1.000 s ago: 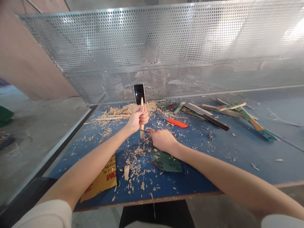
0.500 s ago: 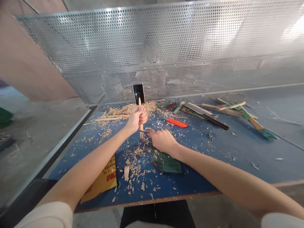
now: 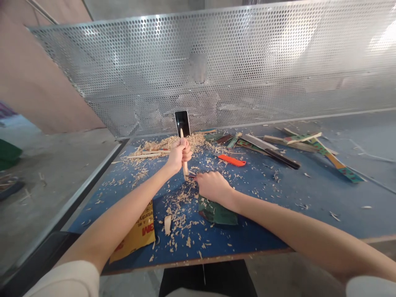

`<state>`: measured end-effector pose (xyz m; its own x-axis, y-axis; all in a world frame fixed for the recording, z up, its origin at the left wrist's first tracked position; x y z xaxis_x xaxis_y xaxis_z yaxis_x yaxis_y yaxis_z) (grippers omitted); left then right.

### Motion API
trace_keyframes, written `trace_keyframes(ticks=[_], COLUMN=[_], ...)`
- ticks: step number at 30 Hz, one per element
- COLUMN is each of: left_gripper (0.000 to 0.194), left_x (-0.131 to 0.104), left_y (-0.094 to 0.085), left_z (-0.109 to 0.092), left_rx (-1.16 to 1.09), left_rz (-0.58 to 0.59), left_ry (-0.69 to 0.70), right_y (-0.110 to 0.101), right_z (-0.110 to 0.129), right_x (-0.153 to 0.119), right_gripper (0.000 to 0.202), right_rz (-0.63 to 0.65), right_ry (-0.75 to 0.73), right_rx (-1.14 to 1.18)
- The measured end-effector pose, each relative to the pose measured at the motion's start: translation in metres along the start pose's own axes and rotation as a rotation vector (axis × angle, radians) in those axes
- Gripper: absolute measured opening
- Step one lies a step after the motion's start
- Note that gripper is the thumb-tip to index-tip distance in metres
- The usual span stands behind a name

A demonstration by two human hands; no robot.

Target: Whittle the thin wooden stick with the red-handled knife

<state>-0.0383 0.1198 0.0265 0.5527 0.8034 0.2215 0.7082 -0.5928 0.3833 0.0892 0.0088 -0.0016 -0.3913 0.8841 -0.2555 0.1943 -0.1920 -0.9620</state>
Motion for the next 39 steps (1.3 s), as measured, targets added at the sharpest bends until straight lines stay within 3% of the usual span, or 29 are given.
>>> trace_keyframes(ticks=[6,13,22,29,39], left_gripper=[0.041,0.043,0.043,0.043,0.045], left_x=[0.000,0.002,0.006,0.006,0.007], left_y=[-0.001,-0.006,-0.007,-0.002,-0.007], left_z=[0.001,0.000,0.007,0.008,0.010], left_rx=[-0.005,-0.043,0.068,0.100,0.101], left_rz=[-0.007,0.040,-0.067,-0.068,-0.093], left_ry=[-0.007,-0.023,-0.007,-0.015,-0.016], right_y=[0.003,0.002,0.000,0.002,0.003], right_z=[0.002,-0.009,-0.023,-0.028,-0.031], right_x=[-0.002,0.000,0.006,0.012,0.012], right_gripper=[0.033,0.048,0.033,0.052,0.035], right_rz=[0.010,-0.088,-0.159,-0.157,-0.290], right_ry=[-0.049,0.066,-0.100,-0.057,-0.155], right_rx=[-0.035,0.029,0.029,-0.007,0.214])
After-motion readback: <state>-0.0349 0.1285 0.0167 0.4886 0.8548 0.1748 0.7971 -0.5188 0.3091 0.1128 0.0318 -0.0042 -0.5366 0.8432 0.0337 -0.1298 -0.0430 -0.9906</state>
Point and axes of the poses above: each hand's wrist, its own x-axis towards the middle knuckle, its own y-axis out of the palm, z = x × y, the point moved 2 cm from there along x, towards the middle knuckle, and after that the axes turned 14 degrees about z, right-handed, at the moved point
